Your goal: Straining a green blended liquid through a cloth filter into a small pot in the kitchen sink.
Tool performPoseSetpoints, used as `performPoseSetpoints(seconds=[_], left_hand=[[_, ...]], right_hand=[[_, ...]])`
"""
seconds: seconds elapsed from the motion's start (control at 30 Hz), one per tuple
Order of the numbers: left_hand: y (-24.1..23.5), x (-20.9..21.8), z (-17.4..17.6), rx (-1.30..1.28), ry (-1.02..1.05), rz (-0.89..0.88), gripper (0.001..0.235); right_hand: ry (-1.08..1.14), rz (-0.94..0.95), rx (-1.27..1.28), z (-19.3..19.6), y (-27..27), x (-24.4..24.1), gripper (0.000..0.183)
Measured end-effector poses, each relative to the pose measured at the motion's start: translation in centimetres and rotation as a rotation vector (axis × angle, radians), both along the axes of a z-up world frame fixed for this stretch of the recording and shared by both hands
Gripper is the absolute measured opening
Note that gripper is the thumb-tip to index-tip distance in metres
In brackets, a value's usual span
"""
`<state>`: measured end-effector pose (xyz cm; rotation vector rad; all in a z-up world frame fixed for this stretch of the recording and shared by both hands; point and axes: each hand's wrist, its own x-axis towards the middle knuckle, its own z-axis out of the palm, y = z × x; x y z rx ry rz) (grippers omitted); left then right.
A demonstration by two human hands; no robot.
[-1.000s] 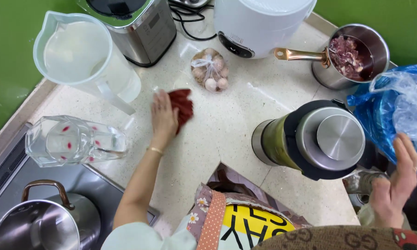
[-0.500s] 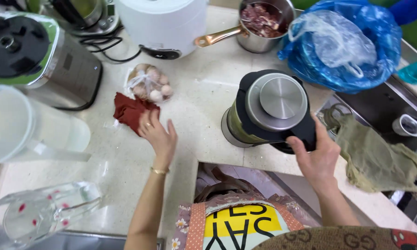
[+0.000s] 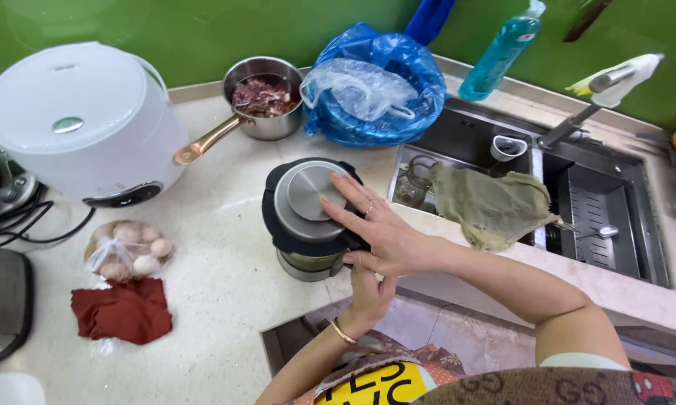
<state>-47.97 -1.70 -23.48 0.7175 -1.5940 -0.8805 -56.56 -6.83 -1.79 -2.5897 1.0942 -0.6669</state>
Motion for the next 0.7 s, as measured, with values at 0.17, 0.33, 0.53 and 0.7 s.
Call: performPoseSetpoints(seconds=[0.17,0.33,0.53,0.7], left_hand=[[-0.7,3.9,4.6,0.198,0.192,-0.013,0.040],[-2.7,9.2,4.7,0.327,0.211,0.122,0.032],[-3.9,11.7,4.9,0.400,0.181,0.134,0.026],[-4.4,13.6,4.1,0.228,0.079,0.164,0.021]], right_hand=[[-0.017,0.169,0.059,0.6,-2.8,-1.6,0.094],[0.025,0.396,0.200,2.4,-5.6,0.4,0.107],[0.255,0.045,-0.020,3.1,-6.1,2.4,0.109],[-0.100,-0.027,0.274,7.2,-8.3,-0.6,0.100]])
